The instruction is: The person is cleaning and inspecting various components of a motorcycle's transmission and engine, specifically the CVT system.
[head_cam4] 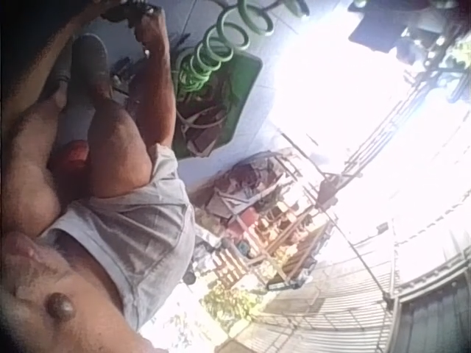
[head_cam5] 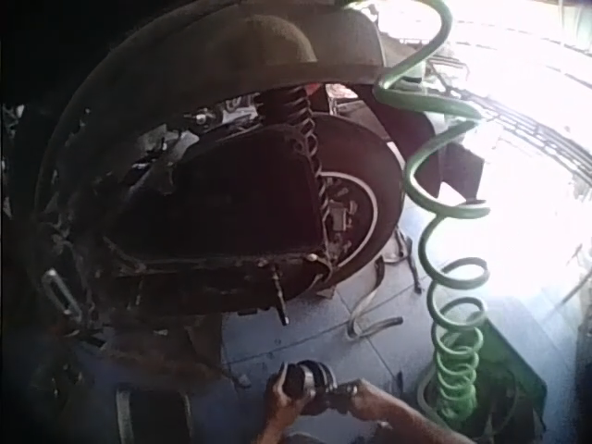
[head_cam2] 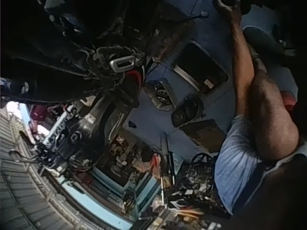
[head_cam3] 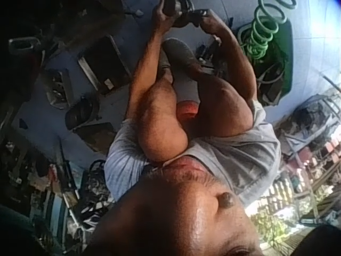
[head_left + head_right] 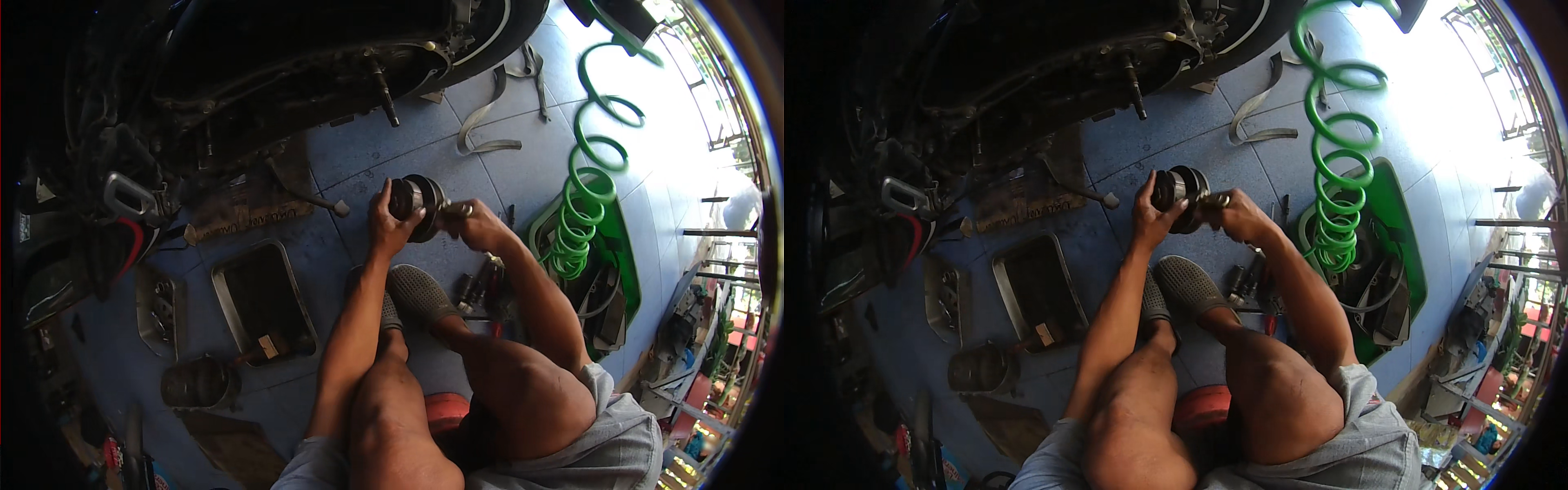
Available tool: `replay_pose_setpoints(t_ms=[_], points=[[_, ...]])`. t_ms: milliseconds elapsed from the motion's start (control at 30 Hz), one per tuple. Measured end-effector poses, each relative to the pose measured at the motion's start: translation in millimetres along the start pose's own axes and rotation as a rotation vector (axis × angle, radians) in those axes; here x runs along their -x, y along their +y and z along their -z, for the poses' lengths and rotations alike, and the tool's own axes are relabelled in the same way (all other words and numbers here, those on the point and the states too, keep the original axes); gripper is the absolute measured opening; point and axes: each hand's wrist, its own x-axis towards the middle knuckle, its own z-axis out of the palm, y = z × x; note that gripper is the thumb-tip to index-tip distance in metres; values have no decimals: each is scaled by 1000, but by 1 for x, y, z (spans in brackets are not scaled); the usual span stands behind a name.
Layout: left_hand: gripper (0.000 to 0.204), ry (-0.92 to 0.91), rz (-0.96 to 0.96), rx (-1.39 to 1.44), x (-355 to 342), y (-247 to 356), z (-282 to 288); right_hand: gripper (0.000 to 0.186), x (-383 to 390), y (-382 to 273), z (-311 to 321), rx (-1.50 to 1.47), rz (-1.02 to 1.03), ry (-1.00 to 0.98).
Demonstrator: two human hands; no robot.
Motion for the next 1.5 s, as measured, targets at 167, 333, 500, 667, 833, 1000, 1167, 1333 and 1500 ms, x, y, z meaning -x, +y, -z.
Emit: replay_pose_setpoints(t_ms=[167, 333, 500, 667, 833, 1000, 1167, 1333, 1500], points=[[80, 42, 244, 571, 10, 4, 12, 33, 9, 15, -11, -63, 105, 172], [74, 255, 246, 467, 21, -20, -2, 28, -47, 69, -30, 304, 519, 84], [67, 196, 345, 608, 28, -44, 20, 34, -64, 26, -48, 47, -91, -184], [61, 167, 280, 711, 24, -46, 19, 36, -66, 5, -20, -389, -152, -104], [52, 165, 402, 864, 30, -38, 24, 33, -21, -24, -33, -126, -2, -222], [37, 182, 390, 1066, 36, -33, 26, 42, -15, -3, -32, -245, -85, -98], [44, 141, 493, 1089, 40, -29, 34, 35, -48, 21, -50, 222, 32, -130], [34, 81, 408, 901, 29, -36, 17, 34, -83, 14, -40, 38, -78, 163], [36, 199, 510, 1064, 28, -45, 43, 44, -38, -8, -37, -9, 78, -261]])
